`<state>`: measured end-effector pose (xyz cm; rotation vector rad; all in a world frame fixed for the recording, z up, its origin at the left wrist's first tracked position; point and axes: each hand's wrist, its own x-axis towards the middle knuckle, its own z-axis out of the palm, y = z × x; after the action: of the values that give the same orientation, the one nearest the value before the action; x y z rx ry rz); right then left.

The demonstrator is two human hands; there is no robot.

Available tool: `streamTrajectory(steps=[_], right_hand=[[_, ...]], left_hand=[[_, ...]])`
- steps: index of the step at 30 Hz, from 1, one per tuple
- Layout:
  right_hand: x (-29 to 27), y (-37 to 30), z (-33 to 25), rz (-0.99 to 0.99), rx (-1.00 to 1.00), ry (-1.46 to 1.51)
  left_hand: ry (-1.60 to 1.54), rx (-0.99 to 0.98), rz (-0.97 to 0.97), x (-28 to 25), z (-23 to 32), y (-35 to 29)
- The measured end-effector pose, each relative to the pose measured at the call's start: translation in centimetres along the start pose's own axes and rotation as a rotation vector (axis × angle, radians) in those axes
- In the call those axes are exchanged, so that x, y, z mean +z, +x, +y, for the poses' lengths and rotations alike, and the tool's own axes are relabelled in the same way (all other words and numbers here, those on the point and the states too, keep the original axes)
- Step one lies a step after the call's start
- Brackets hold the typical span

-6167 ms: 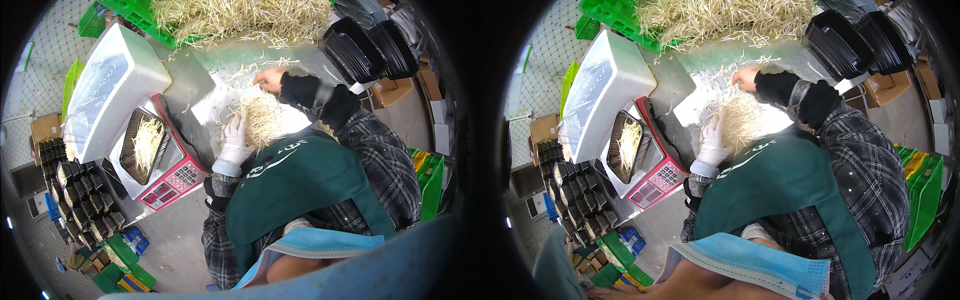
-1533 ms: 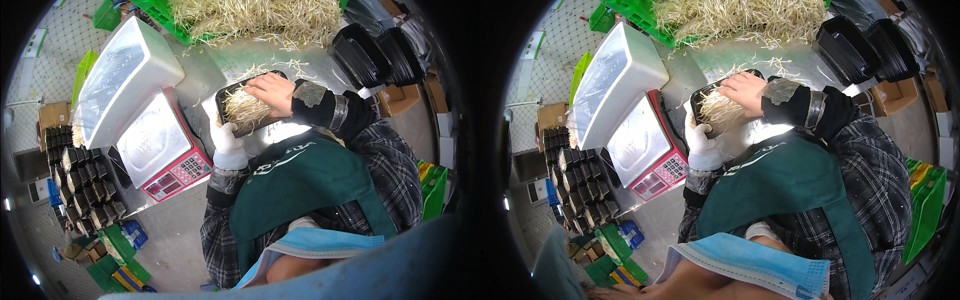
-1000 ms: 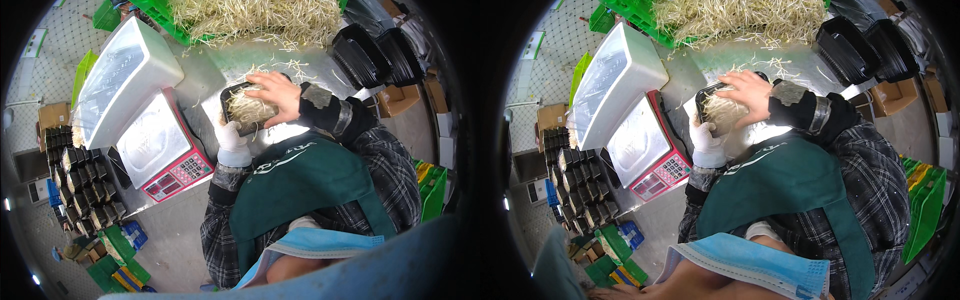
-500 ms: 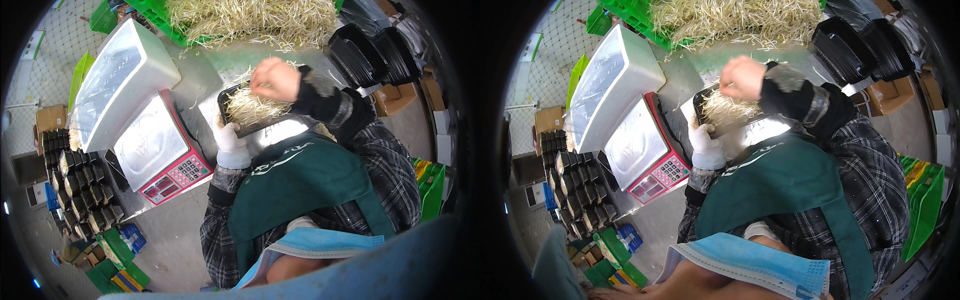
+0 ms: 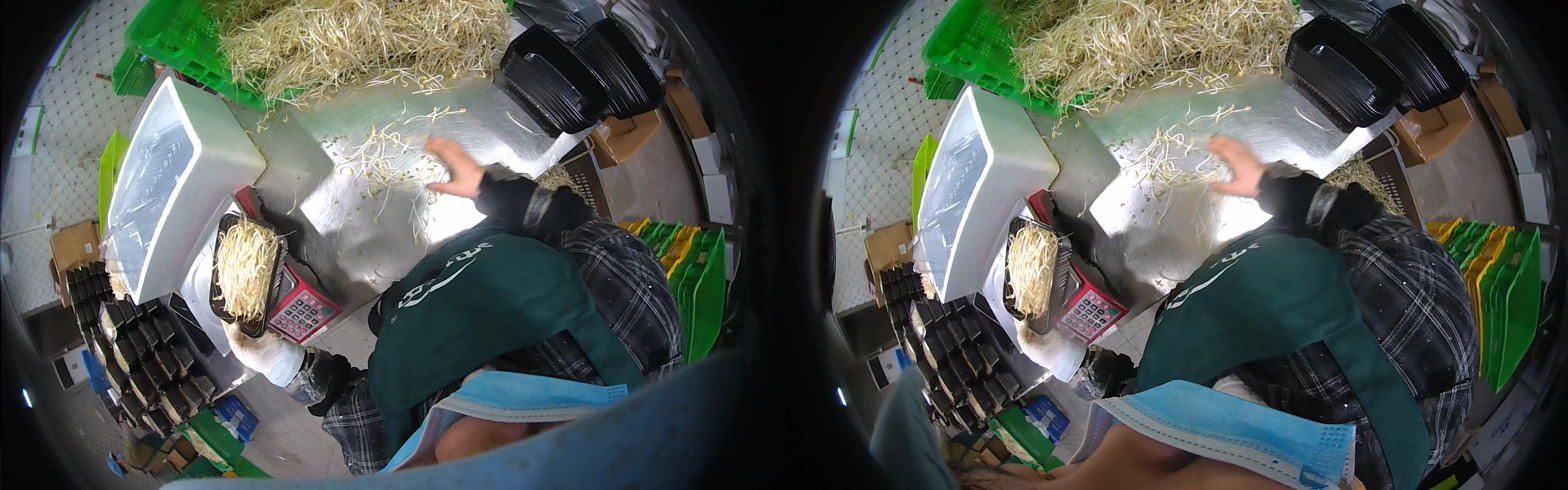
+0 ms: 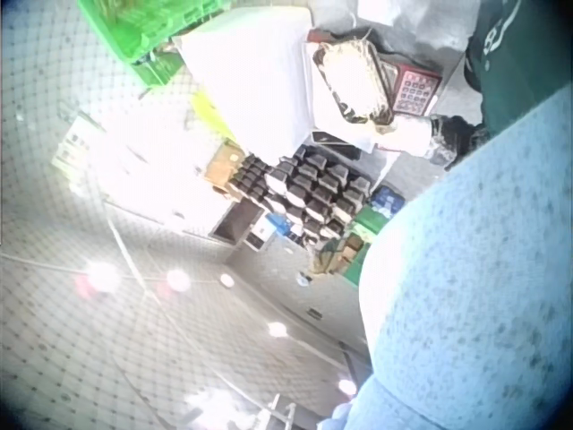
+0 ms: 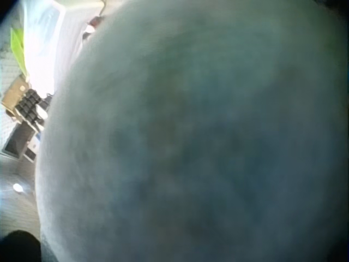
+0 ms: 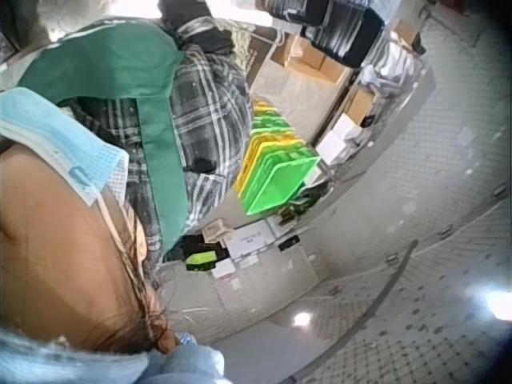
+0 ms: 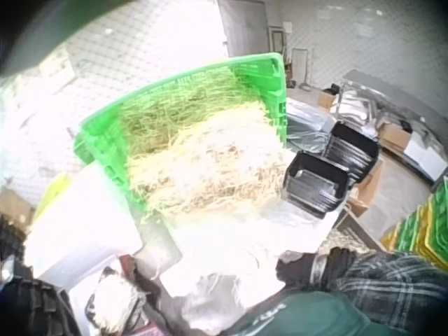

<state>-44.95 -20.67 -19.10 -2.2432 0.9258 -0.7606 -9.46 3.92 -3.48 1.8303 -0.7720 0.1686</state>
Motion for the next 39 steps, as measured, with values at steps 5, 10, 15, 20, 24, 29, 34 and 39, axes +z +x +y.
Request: streamTrajectory(steps=[5,10,15,20,24,29,34,39], right_hand=[[-1.0,8.4,0.1,0.115,0.028,0.013],[-2.4,10.7,6.0,0.056,0.105,-0.28],[-0.9,7.7,0.4,-0.265,-0.148,0.004],[-0.1,17.4,2.1,-0.049,-0.106,-0.185],[2.0,15.6,2.6,-0.349,-0.039,-0.116],[-2.3,7.1,-2.6,-0.366,-0.246,0.189],[-11.2,1.8,2.5,0.03,0.152,-0.276],[-7.0,-3.6,1.6,-0.046,0.203,-0.424]], left_hand=[[-0.034,0.402,-0.036,2.4,7.4,-1.6],[0.152,0.479,-0.951,11.1,5.7,-8.2],[0.517,0.549,-1.06,15.1,3.3,-9.8],[0.554,0.464,-0.89,21.4,2.7,-7.7],[0.594,0.358,-0.681,21.1,3.6,-4.3],[0.832,0.111,-0.484,20.8,-1.5,-2.4],[0.369,0.578,-0.606,22.8,-1.0,-3.2],[-0.026,0.507,-0.964,23.4,2.7,-8.1]])
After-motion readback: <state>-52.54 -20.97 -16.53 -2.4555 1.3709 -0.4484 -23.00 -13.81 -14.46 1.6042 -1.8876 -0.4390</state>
